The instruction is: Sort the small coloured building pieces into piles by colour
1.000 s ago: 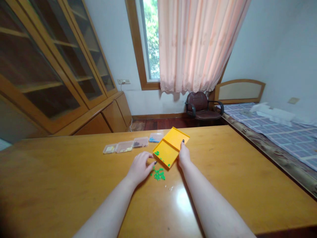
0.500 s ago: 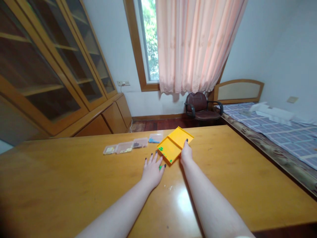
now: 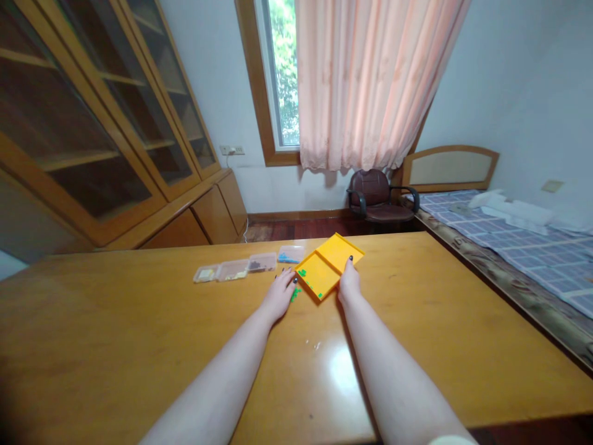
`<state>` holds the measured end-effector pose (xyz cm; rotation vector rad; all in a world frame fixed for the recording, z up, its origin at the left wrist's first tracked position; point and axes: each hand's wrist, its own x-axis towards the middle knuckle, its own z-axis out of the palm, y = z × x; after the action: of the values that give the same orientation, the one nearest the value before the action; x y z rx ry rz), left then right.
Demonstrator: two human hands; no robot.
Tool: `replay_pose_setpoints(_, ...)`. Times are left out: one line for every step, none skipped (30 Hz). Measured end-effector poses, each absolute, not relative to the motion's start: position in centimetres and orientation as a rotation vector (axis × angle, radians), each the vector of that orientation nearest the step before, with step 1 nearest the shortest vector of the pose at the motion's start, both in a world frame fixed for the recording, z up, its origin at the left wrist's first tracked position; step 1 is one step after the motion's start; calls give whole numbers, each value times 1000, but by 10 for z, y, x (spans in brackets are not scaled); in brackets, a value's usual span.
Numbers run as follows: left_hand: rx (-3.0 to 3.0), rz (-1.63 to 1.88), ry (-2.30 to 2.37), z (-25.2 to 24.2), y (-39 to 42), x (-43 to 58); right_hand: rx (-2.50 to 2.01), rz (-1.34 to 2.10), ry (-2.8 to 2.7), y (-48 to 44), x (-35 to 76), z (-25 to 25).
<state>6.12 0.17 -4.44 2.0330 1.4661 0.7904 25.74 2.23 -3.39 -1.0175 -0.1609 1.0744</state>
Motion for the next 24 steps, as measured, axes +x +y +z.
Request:
replay_pose_setpoints(1939,856,1438,-44,3,58,-1021,1073,-167,23,257,-35)
replay_pose_setpoints(1842,914,1402,-43,3,54,-1024,1074,-171,23,258,-36)
replay_pose_setpoints(1746,961,1365,-41,4,50,-1026,1076,-174,24,258,-36)
replay_pose_setpoints(1659,994,1331,-39,5,46,-1027,1077,-175,24,258,-37)
replay_pose_setpoints(1588,1014,1302,-38,6,42,-1030,1075,-175,24,258,-37)
replay_pose_setpoints(1537,1027,1276,-35,7,37,-1034,1072,-175,24,258,-37)
replay_pose_setpoints(1509,1041,1254,-33,9,32,-1038,1071,-177,24,258,-37)
replay_pose_setpoints(1492,1051,1237,-31,11,26,-1043,1070,-181,24,259,-38)
replay_pose_setpoints(1479,1057,1230,-29,12,20,-1050,1070,-188,24,259,-38)
replay_pose_setpoints(1476,1049,1235,-27,14,14,-1057,1070,-196,25,259,-40)
replay_pose_setpoints(1490,1022,1255,-25,15,8,-1064,1070,-207,26,259,-41)
replay_pose_setpoints(1532,978,1283,-23,16,3,-1070,1069,-220,26,259,-42)
replay_pose_setpoints(1607,918,1310,-22,17,-3,-1075,1065,-233,27,259,-44)
replay_pose_setpoints(1700,849,1328,-22,17,-7,-1080,1060,-248,27,259,-46)
replay_pose_setpoints(1797,777,1334,-22,17,-11,-1085,1053,-263,27,259,-47)
replay_pose_setpoints(1888,711,1328,-23,17,-14,-1091,1045,-275,27,258,-48)
replay_pose_setpoints(1963,656,1318,-24,17,-15,-1098,1039,-283,27,258,-49)
replay_pose_setpoints(2020,616,1308,-25,17,-16,-1105,1035,-287,27,257,-50)
replay_pose_setpoints(2064,589,1302,-26,17,-16,-1109,1035,-289,27,257,-51)
replay_pose_setpoints(2099,569,1301,-26,18,-16,-1109,1039,-291,26,256,-52)
replay_pose_setpoints(2128,555,1306,-27,18,-15,-1106,1044,-294,26,255,-53)
replay_pose_setpoints(2153,543,1313,-27,19,-14,-1101,1048,-302,26,255,-54)
replay_pose_setpoints(2178,535,1320,-27,19,-13,-1098,1050,-314,26,255,-55)
replay_pose_setpoints(2203,530,1328,-26,20,-12,-1100,1052,-328,27,254,-56)
